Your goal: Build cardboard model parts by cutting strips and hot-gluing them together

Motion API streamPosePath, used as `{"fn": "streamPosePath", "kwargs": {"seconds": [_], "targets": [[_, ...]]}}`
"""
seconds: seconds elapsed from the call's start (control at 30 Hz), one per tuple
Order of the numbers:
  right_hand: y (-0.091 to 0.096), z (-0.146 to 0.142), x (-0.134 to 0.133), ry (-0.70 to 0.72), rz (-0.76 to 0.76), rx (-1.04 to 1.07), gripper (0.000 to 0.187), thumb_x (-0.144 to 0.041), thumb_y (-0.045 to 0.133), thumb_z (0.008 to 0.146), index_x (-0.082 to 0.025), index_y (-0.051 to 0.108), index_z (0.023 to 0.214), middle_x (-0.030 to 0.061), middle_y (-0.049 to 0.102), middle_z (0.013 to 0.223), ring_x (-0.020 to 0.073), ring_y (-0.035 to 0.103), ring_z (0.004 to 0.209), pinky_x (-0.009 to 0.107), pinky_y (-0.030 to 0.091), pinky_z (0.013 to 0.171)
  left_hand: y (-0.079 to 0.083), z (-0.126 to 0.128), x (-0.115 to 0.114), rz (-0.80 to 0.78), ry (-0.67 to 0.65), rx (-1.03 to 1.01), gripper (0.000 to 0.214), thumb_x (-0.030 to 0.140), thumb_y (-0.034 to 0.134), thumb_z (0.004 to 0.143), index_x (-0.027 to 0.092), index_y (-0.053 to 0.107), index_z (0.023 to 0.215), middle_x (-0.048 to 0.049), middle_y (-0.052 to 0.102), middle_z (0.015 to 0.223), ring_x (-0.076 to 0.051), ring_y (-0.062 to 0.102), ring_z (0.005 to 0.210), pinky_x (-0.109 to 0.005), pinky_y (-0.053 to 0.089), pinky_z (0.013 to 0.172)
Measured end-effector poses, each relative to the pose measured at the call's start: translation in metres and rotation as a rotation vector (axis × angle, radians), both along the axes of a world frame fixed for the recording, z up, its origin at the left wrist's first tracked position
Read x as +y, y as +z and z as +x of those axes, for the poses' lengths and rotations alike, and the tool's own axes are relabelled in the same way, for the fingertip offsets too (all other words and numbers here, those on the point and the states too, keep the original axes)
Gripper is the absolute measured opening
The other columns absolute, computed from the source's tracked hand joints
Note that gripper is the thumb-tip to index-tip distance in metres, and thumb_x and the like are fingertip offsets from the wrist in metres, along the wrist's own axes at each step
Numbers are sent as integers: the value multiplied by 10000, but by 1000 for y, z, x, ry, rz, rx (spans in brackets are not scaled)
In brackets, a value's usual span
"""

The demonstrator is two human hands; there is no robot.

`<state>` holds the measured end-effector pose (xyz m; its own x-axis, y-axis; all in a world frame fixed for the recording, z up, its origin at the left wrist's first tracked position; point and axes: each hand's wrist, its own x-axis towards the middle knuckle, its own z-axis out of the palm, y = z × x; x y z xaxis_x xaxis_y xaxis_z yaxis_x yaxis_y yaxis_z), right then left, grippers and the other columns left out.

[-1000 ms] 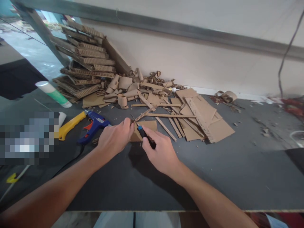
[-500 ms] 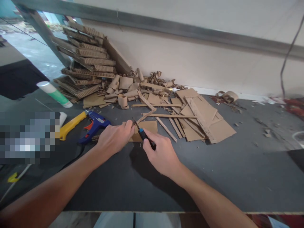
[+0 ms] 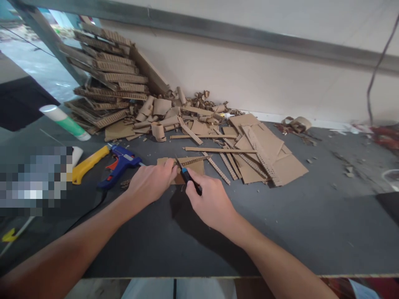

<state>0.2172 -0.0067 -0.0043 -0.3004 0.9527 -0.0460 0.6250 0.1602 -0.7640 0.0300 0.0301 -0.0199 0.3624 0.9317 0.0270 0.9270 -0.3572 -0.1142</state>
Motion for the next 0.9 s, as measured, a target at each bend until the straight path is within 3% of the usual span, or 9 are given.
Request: {"fn": "streamPosePath", "kwargs": {"seconds": [0.2,0.6,0.7,0.9], "targets": [[2,-1,-4,17,-16,-35,469,-304,394,968,-183,613,1364,7,672,648,151,611,535,257,470,552,4,-5,3,-24,40,10,346,303,243,1028,143,544,968,-99,648,602,-341,699,588,-350,461,499],[-5,-1,0,12,-52,12,437,-316,396,975,-189,642,1314,-34,605,569,139,594,513,248,456,570,-3,-6,-1,37,-151,38,345,266,286,1016,131,594,941,-93,621,555,-307,657,495,-339,453,474],[-4,-2,1,22,-50,11,391,-283,398,968,-197,685,1219,-34,608,572,134,591,516,243,438,576,-3,0,-3,77,-169,-4,355,264,283,1018,138,600,917,-86,625,551,-299,647,478,-319,404,446],[-4,-5,0,9,42,-68,298,-244,402,956,-185,693,979,3,649,663,148,621,605,251,413,588,6,-7,4,274,-21,-90,377,327,267,1041,167,560,865,-60,652,618,-234,612,445,-279,200,412]]}}
